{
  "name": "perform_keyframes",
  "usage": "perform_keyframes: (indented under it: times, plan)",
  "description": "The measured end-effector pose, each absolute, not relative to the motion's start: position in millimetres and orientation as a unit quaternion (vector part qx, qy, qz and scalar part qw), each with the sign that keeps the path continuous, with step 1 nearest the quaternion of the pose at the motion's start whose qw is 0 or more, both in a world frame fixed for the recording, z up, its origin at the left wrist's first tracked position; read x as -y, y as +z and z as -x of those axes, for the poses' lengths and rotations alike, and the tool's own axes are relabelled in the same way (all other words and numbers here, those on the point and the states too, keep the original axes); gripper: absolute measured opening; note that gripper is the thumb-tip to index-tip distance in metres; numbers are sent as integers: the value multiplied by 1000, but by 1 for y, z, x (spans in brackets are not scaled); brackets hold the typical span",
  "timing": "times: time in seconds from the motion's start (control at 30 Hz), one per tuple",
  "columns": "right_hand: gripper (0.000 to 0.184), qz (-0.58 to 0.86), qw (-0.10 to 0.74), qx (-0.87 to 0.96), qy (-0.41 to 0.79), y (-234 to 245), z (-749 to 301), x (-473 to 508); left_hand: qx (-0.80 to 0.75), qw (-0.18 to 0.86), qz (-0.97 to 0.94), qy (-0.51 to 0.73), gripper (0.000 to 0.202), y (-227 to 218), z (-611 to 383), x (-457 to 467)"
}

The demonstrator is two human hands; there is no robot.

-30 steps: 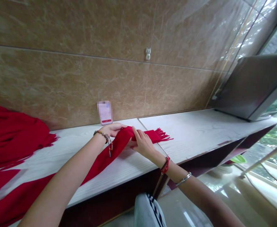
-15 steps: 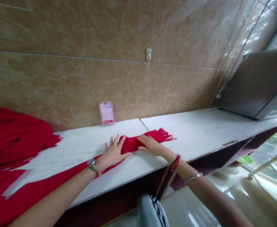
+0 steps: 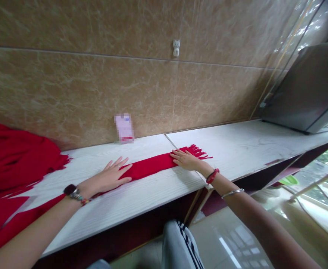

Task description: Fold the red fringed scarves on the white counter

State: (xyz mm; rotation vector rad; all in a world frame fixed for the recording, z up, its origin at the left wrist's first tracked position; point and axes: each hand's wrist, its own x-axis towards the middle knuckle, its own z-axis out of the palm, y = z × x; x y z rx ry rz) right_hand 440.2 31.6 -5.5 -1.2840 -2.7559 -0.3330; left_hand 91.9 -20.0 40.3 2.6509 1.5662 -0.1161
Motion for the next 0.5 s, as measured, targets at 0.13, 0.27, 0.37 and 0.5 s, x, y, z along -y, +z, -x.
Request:
perform_keyframes:
  times: [0.13, 0.27, 0.37, 0.5]
  plan:
    - [40, 444, 69, 885, -120, -3, -438, -32, -398, 21, -915, 65, 56, 37, -178, 9]
    - [45, 469, 55, 876, -98, -14, -444, -40, -346, 64, -935, 34, 46, 16, -212, -1]
    - [45, 477, 51, 873, -88, -19, -447, -44, -341, 89, -936, 13, 44, 8, -196, -2]
    - [45, 478, 51, 873, -85, -18, -446, -44, -347, 117, -930, -8, 44, 17, -171, 7]
